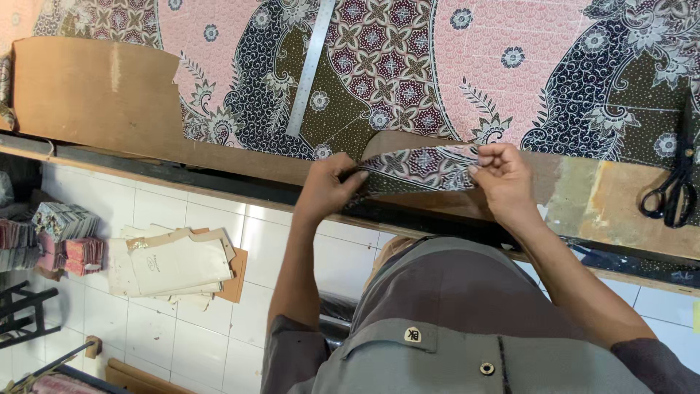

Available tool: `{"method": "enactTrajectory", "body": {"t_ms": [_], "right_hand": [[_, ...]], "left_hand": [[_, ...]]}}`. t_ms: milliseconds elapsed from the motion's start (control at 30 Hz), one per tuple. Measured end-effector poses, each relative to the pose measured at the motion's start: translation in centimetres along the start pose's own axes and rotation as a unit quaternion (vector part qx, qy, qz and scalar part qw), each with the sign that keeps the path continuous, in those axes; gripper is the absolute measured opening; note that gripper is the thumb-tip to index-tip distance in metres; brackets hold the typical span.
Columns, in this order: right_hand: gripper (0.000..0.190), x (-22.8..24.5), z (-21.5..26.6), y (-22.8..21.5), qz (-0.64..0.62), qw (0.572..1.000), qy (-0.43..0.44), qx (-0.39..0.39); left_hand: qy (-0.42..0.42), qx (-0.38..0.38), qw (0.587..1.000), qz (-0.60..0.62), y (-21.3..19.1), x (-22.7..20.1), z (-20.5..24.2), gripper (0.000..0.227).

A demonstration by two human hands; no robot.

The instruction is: The person uses shears to cut a patterned fabric laid on a wooden table, following a marked outline. They periodically lift and reposition the cut pieces to continue cutting along the pattern.

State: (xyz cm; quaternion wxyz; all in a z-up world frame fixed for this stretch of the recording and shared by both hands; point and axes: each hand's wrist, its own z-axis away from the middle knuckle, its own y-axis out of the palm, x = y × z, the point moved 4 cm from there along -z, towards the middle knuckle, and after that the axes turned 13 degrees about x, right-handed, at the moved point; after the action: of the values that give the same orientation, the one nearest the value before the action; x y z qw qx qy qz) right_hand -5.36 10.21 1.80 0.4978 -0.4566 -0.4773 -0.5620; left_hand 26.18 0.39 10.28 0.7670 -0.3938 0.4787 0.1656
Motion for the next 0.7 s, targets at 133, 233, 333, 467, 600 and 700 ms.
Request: {"method": "enactTrajectory", "body": {"t_ms": [133, 233, 333, 467, 600, 700], "right_hand": [[0.023, -1.3, -0.4, -0.2, -0.084, 0.993, 0.088, 0.004], [0.012, -1.1, 1.1, -5.3, 0.112, 0.992, 0.056, -0.031], [0.009, -0.4, 4.9, -14.0, 0.421, 0.896, -0.001, -0.138], [0.024, -2.6, 11.2, -25.2, 0.518, 0.812, 0.125, -0.237], [0.023, -6.3, 14.0, -30.2, 0.459, 0.83, 0.199, -0.246], [0.022, -6.3, 15.5, -30.3, 0.545, 0.797, 0.158, -0.206]], "left_hand": [[-0.028, -0.008, 0.998, -0.048, -5.6, -0.2, -1.7, 0.018], [-0.134, 0.011, 0.988, -0.079, -9.5, 1.6, -4.2, 0.018], [-0.115, 0.0, 0.947, -0.299, -12.4, 3.6, -6.5, 0.014], [-0.146, -0.009, 0.88, -0.452, -14.5, 7.0, -8.1, 0.007], [-0.219, -0.011, 0.811, -0.543, -13.6, 8.4, -8.8, 0.016], [-0.052, -0.122, 0.782, -0.608, -9.3, 6.0, -9.5, 0.042]]}}
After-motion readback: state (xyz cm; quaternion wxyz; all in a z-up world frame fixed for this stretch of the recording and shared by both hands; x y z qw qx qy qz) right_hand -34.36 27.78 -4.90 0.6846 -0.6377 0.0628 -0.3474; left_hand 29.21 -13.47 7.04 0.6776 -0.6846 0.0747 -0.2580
